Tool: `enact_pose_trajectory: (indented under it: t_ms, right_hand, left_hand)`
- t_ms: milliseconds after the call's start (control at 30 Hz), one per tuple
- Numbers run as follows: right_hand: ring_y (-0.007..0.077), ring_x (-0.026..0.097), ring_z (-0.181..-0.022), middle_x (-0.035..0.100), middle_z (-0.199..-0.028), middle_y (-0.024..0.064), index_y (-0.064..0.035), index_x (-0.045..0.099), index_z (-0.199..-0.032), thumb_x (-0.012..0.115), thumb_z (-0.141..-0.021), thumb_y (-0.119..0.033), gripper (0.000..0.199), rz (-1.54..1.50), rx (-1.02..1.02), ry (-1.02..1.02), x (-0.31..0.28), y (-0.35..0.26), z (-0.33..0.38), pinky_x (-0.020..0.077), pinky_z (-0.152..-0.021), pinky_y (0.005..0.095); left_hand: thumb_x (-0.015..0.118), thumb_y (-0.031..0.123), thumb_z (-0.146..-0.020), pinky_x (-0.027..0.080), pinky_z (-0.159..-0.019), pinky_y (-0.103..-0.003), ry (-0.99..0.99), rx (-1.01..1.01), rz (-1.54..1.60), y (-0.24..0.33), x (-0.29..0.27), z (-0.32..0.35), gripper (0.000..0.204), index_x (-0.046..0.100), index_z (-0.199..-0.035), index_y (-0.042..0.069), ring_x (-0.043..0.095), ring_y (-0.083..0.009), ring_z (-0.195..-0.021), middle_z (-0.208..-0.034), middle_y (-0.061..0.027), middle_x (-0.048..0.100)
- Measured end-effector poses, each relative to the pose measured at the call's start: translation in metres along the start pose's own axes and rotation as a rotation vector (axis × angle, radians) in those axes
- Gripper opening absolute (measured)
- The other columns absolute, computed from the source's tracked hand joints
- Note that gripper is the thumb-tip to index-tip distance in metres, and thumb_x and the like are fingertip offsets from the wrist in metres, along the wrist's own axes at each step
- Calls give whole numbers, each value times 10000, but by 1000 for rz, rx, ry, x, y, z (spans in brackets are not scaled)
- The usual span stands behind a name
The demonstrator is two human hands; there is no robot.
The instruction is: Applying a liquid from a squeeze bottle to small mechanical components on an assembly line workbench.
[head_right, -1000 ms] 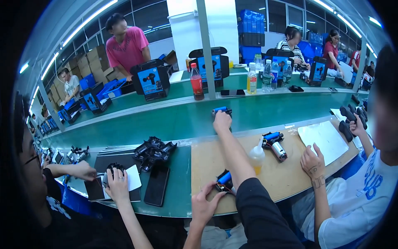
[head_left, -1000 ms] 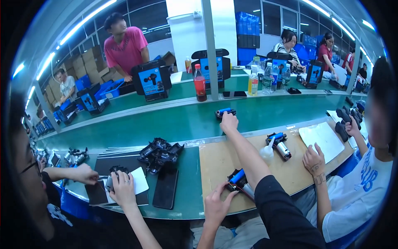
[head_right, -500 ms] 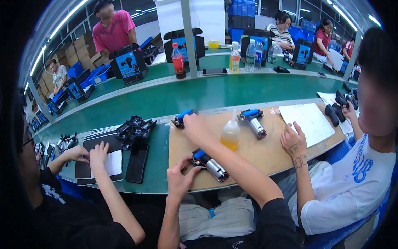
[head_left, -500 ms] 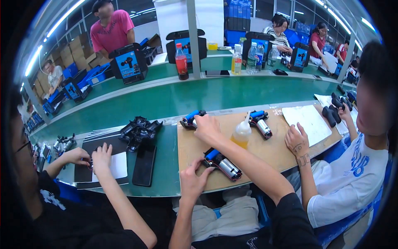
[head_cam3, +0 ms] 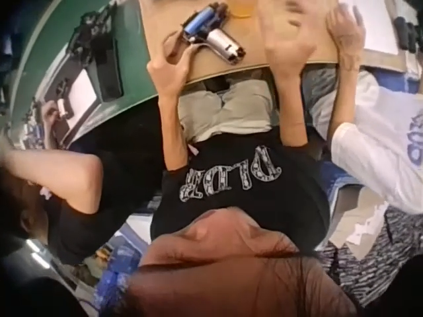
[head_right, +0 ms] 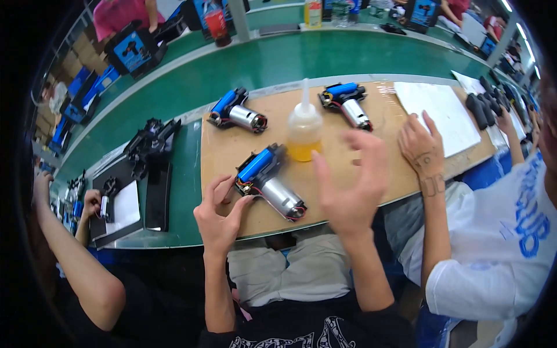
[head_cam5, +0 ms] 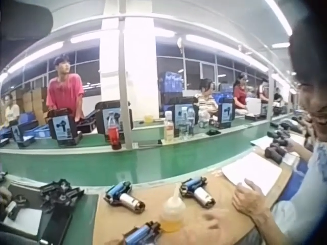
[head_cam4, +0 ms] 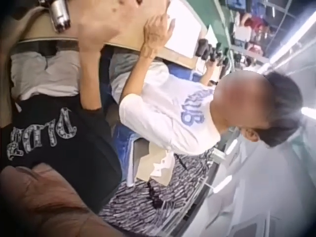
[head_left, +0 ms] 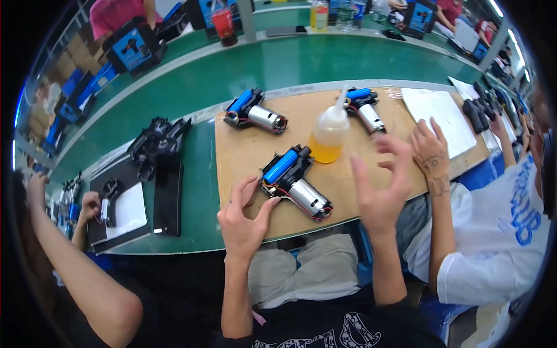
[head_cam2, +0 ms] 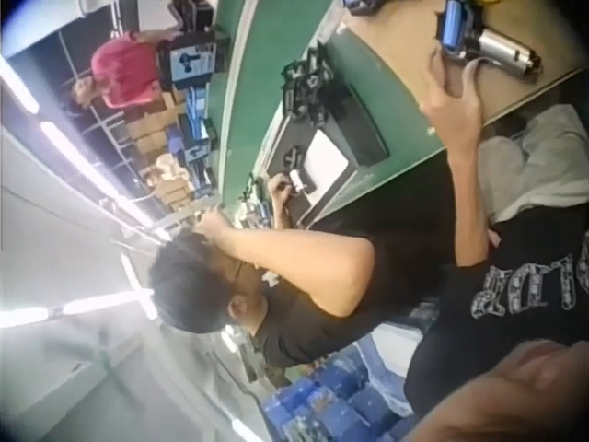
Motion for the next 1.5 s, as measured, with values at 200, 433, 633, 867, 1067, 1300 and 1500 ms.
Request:
enact_pose_trajectory:
  t_ms: [200, 433, 633, 867, 1067, 1300, 1500]
  right_hand:
    - [344, 560, -1297, 563, -1422, 200, -27, 344, -1532, 866, -780, -228, 937, -41, 20, -300, 47, 59, -17, 452, -1051, 436]
    - [304, 596, -1252, 618, -1336, 204, -2, 507, -1383, 837, -813, -172, 681, -154, 128, -498, 65, 60, -28, 448, -1058, 422]
    - [233, 575, -1224, 613, -1299, 100, -19, 511, -1392, 793, -851, -73, 612, -307, 188, -460, 34, 92, 5, 441, -1069, 383]
    - [264, 498, -1325, 520, -1423, 149, 26, 435, -1454, 731, -901, -90, 638, -529, 253, -346, 8, 138, 18, 369, -1141, 390]
    - [282, 549, -1185, 530, -1376, 190, 62, 473, -1434, 814, -796, 4, 726, -200, 54, -458, -42, 81, 12, 558, -913, 388]
    - [280, 530, -1204, 551, -1333, 172, 28, 551, -1332, 815, -843, -141, 581, -284, 183, -400, -59, 70, 31, 535, -940, 379]
    - [292, 500, -1320, 522, -1405, 165, 29, 451, -1437, 760, -851, -248, 719, -258, 126, -440, -65, 80, 34, 367, -1141, 419]
  left_hand:
    - [878, 67, -744, 587, -785, -310, -104, -20, -104, 0, -1, 2, 400, 670, -1078, -4, 742, -230, -861, -1077, -165, 752]
    - [885, 76, -738, 596, -780, -328, -59, 52, -126, 0, 1, -2, 389, 678, -1057, -2, 744, -250, -913, -1091, -163, 746]
    - [833, 185, -819, 543, -965, -419, -102, 55, -62, 3, 1, 16, 438, 644, -1181, 27, 677, -342, -1111, -1186, -170, 693]
    - [798, 195, -843, 558, -967, -398, -50, 107, -113, 2, 0, 20, 438, 622, -1213, 40, 660, -319, -1170, -1303, -150, 661]
    - [808, 207, -832, 560, -963, -403, -51, 125, -125, -1, 6, 14, 480, 608, -1237, 45, 662, -324, -1163, -1307, -149, 660]
    - [820, 175, -813, 562, -960, -408, -44, 167, -114, 3, 5, 18, 452, 633, -1200, 36, 667, -322, -1153, -1305, -148, 664]
    - [813, 167, -809, 566, -927, -429, -31, 183, -88, 5, 6, 19, 419, 640, -1167, 35, 679, -358, -1094, -1221, -191, 681]
Point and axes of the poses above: each hand's wrist, its own z-axis away from the middle knuckle, its own x-axis out of the palm, y = z × x, the point moved 3 cm from there along -z, towards the middle knuckle
